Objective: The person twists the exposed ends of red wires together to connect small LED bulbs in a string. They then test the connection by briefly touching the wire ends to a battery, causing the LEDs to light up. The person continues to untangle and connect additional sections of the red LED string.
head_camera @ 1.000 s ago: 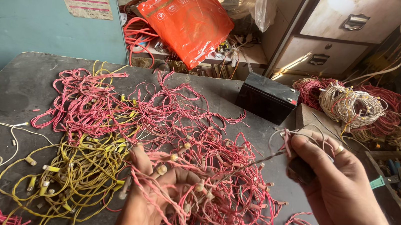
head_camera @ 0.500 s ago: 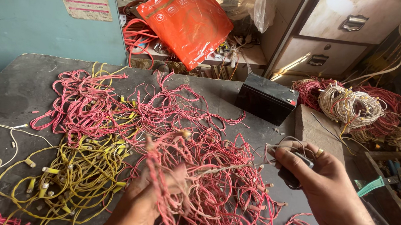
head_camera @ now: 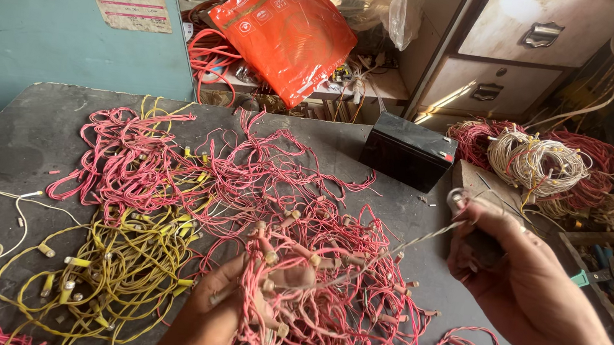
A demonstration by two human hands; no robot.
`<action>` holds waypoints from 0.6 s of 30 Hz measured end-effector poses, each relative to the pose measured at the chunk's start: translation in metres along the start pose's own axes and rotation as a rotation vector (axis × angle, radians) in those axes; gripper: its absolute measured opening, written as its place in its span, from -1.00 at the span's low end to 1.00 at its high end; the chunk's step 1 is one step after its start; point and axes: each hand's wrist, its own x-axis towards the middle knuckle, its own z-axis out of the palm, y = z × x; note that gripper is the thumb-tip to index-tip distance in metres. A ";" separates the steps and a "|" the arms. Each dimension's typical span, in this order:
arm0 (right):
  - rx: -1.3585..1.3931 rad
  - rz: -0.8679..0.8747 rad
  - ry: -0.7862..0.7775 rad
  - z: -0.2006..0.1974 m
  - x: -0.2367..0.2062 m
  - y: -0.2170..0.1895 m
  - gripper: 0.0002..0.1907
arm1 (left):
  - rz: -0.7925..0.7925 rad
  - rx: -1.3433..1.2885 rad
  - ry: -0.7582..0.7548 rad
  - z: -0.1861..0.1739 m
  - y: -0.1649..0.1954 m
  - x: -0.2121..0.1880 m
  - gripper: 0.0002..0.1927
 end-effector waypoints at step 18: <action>0.535 0.049 -0.289 0.031 -0.032 0.009 -0.78 | -0.080 -0.430 0.046 0.007 0.001 -0.007 -0.34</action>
